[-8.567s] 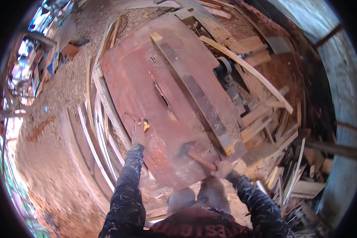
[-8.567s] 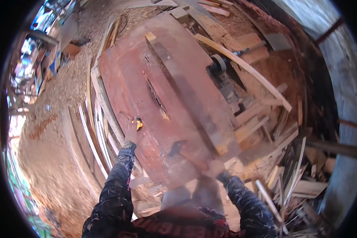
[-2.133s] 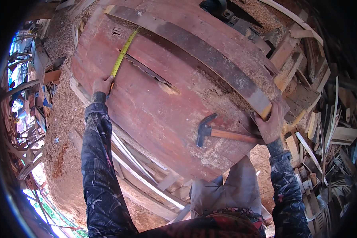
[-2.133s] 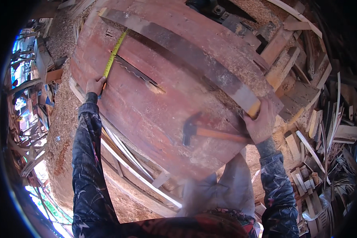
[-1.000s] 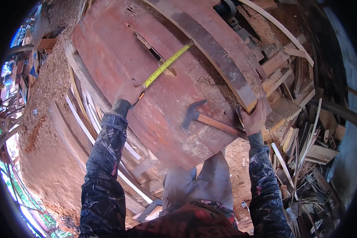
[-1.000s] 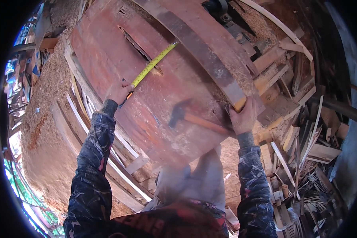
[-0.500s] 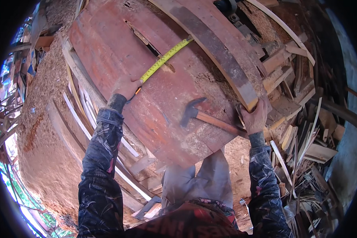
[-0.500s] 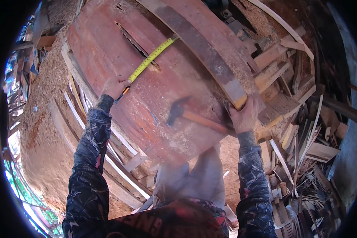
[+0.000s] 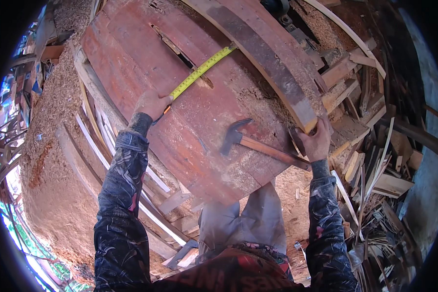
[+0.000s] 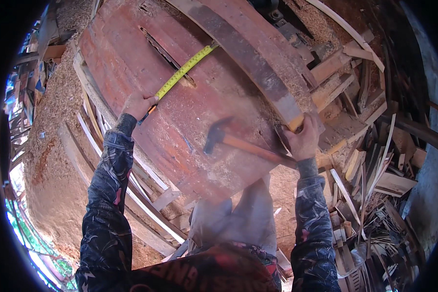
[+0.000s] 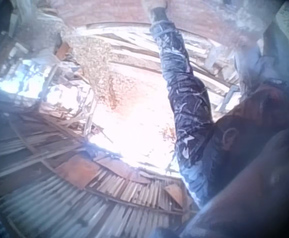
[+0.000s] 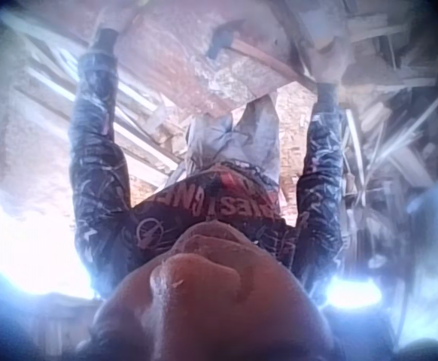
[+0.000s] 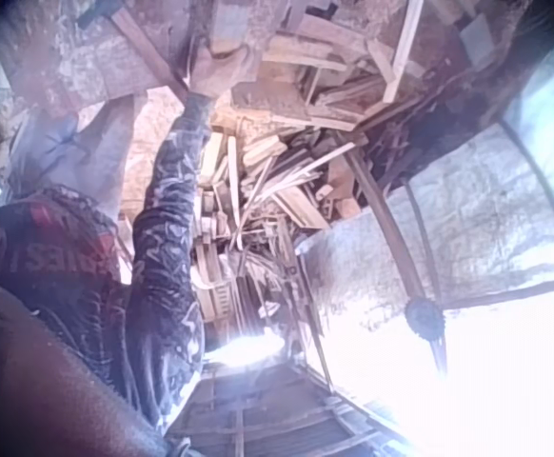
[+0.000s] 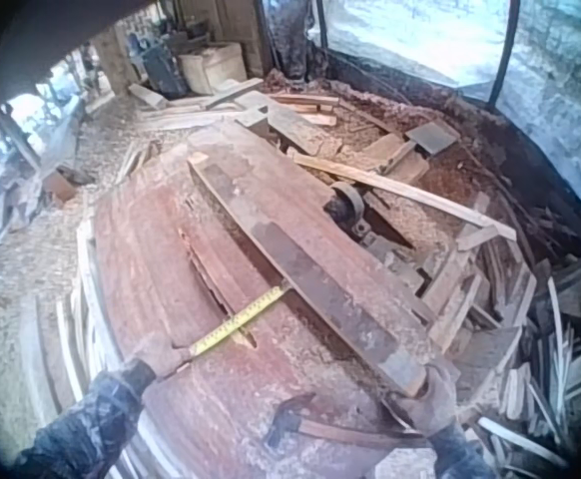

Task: The person measures a wooden plank with a tape measure and hammers a piece of wood into place on a workbench, then clears sawdust from the table saw area and handles another wooden board.

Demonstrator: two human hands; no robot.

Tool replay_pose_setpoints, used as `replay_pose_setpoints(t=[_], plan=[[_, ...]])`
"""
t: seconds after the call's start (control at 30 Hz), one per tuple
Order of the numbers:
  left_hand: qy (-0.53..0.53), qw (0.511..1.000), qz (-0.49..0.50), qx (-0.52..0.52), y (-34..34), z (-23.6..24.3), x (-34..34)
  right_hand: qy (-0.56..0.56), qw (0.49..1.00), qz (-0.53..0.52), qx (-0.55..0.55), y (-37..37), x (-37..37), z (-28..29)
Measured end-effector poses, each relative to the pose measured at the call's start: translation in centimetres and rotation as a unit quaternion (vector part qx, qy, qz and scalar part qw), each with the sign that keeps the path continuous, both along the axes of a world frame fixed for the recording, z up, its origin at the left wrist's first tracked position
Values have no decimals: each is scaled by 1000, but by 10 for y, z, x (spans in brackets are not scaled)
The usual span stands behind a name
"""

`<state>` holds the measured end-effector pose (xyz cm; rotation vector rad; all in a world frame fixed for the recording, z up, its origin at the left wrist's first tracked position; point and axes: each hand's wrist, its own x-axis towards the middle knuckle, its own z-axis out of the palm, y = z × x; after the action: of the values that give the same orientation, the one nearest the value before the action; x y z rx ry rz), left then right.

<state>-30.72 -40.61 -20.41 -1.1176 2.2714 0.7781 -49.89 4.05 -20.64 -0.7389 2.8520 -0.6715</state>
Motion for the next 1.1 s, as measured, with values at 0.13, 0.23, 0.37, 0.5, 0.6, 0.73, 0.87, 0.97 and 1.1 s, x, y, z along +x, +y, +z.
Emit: replay_pose_setpoints(t=[0.13, 0.23, 0.37, 0.5, 0.6, 0.73, 0.87, 0.97, 1.1], plan=[[-4, 1000, -19, -22, 0, -1, -1, 7, 1000, -5, -6, 3, -2, -2], [-14, 999, -19, -22, -2, 0, 1, -18, 1000, -17, -5, -2, 0, 2], [-14, 1000, 6, 0, 0, 1, -1, -21, 999, -28, -5, 0, 0, 0], [-11, 1000, 0, 2, -1, 2, -1, -15, 999, -27, -9, 1, 2, -2], [-13, 1000, -8, -13, 0, 2, -1, -33, 999, -42, 4, -1, 3, -2], [-5, 1000, 0, -12, -1, 0, 0, 3, 1000, -27, 7, 4, 3, -10], [-6, 1000, -4, -13, -2, -1, 0, -30, 999, -16, -11, 6, 1, -12], [0, 1000, 5, -1, 0, -1, 0, -48, 999, -17, -15, 5, 0, -8], [1, 1000, 1, -14, -2, -4, 1, -21, 999, -2, -24, 2, 1, -5]])
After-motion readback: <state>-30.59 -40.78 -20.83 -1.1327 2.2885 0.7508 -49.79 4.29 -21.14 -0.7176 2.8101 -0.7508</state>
